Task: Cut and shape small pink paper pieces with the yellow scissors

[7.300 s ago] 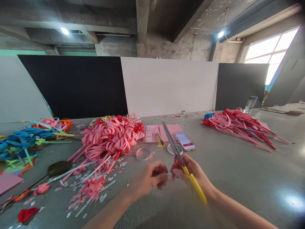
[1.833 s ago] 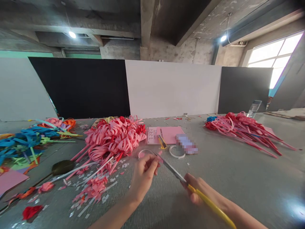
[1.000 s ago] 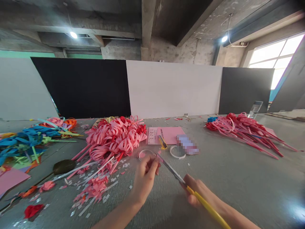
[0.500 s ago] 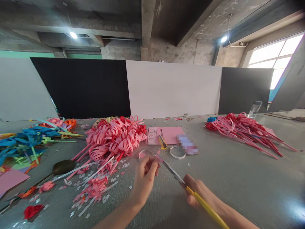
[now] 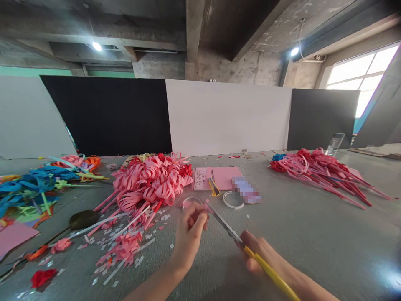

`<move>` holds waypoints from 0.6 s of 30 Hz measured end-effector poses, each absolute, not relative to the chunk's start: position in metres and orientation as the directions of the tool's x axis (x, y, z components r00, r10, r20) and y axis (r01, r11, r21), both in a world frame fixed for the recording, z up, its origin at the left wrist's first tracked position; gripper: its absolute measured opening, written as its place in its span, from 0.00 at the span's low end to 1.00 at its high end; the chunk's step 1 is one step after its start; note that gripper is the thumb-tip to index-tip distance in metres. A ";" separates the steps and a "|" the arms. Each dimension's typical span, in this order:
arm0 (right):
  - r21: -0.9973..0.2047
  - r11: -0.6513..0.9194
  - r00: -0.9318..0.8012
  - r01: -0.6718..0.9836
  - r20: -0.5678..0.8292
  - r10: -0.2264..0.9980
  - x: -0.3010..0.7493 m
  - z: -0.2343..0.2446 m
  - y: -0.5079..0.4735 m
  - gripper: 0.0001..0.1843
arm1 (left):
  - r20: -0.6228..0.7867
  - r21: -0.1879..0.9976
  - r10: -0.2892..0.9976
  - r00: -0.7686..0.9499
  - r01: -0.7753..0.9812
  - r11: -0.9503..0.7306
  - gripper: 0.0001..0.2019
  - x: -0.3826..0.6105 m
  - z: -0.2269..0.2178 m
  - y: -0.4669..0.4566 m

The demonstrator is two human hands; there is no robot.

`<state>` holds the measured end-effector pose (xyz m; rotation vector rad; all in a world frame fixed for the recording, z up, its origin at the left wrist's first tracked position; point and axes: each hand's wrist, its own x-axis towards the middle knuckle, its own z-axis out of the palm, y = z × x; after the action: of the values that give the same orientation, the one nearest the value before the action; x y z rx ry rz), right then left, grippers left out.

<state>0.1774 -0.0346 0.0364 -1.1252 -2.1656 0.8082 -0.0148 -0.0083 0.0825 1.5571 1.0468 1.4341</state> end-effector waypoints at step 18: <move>-0.723 0.494 -0.487 0.483 0.247 0.838 0.176 0.036 -0.035 0.31 | 0.319 0.947 0.948 0.022 0.027 -0.319 0.08 -0.012 0.082 -0.013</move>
<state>0.1756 -0.0351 0.0363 -1.0806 -2.1500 0.7826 -0.0120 -0.0125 0.0819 1.4762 1.0466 1.4165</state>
